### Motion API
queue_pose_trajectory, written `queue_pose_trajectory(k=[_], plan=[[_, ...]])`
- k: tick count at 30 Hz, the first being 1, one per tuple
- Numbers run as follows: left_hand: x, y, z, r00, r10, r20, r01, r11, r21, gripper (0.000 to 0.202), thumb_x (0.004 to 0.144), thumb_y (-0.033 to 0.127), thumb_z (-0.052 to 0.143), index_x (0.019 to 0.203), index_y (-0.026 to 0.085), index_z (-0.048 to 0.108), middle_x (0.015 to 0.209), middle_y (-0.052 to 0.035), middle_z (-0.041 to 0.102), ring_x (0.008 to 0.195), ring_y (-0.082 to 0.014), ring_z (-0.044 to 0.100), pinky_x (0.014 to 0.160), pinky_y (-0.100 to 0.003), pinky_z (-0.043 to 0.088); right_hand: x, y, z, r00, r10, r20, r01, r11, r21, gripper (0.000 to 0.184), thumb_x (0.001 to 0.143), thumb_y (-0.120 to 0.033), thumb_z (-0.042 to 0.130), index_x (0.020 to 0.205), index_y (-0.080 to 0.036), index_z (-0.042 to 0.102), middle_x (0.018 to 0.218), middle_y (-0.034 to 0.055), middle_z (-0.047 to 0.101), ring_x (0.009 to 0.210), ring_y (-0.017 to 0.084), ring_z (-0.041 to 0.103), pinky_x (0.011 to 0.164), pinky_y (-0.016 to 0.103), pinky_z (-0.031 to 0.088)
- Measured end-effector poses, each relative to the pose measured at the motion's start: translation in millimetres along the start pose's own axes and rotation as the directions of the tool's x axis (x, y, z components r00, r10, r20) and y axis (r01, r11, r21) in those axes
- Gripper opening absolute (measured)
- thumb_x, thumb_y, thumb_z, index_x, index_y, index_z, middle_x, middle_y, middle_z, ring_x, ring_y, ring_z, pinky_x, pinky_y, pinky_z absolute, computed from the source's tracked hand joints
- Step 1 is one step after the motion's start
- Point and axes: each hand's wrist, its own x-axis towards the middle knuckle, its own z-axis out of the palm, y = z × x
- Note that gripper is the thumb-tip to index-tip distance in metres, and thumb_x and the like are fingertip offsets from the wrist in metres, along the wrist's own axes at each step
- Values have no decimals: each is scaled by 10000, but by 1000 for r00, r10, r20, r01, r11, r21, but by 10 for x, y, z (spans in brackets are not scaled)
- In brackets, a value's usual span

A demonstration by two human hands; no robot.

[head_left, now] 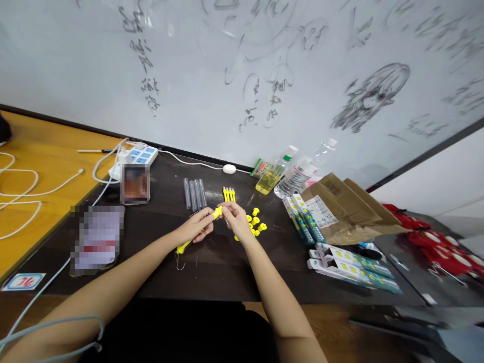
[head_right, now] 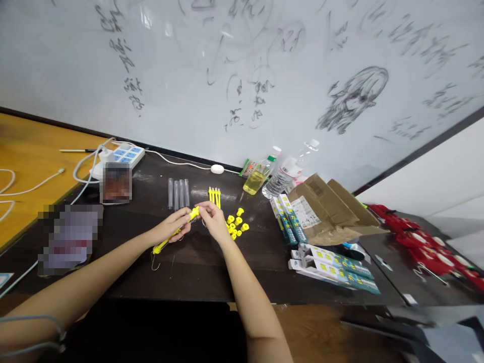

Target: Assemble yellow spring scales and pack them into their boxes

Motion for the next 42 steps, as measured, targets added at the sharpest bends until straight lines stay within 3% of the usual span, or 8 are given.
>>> queue_pose_trajectory(k=[7,11,15,21,29,34,38,42], plan=[[-21,-7,-27,996,55,-75,-46,993,111,266,878,469,498,968,219,493,579,72,487,295,-21,366,276,-108,232,10,78,-36,999,13,29,-14,999,31,331,805,-490,583,965,-201,601,678,-24,540,430,44,322,364,183,224],[-24,71,-18,1000,-13,-3,13,1000,9,275,891,481,465,934,210,483,548,74,476,276,-29,339,266,-127,229,-7,26,-97,990,25,140,-25,1000,-7,354,798,-442,614,1074,-220,612,734,-20,561,424,30,289,364,184,197],[-27,102,11,995,-59,79,68,991,-118,300,895,497,442,944,203,476,524,82,455,256,-31,297,256,-142,238,-22,-11,-127,984,45,175,-42,999,-18,320,770,-431,653,990,-198,643,702,-20,555,429,29,308,375,185,203],[-40,61,-12,999,37,39,-40,997,64,289,890,499,462,905,211,436,558,79,472,283,-24,356,272,-118,230,-25,23,-111,986,63,155,-69,997,39,309,740,-439,689,918,-197,621,701,-27,547,418,22,280,368,186,171],[-26,47,-1,999,27,43,-30,997,68,292,899,499,440,916,209,418,565,89,473,277,-20,353,271,-116,236,-9,43,-161,979,59,195,-61,998,3,346,755,-407,678,1028,-200,630,716,-27,531,427,22,293,374,189,182],[-6,59,-16,997,5,-76,1,998,67,307,913,441,439,1111,207,414,566,97,493,281,-36,416,280,-119,307,30,49,-211,992,78,103,-81,996,27,288,835,-377,525,1045,-205,620,649,-51,453,422,41,245,384,191,247],[-18,78,-20,992,42,-121,-38,999,36,509,920,358,438,1397,256,289,646,71,549,304,-37,462,293,-130,347,41,59,-266,998,13,57,-8,996,-94,143,816,-324,539,829,-196,601,729,-25,489,572,82,435,600,242,436],[-20,92,5,993,-10,-116,12,1000,19,551,922,286,405,1452,242,259,631,66,531,305,-43,473,291,-135,349,24,60,-247,996,-20,87,30,993,-118,164,847,-367,537,800,-212,509,638,-51,465,574,99,441,619,248,409]])
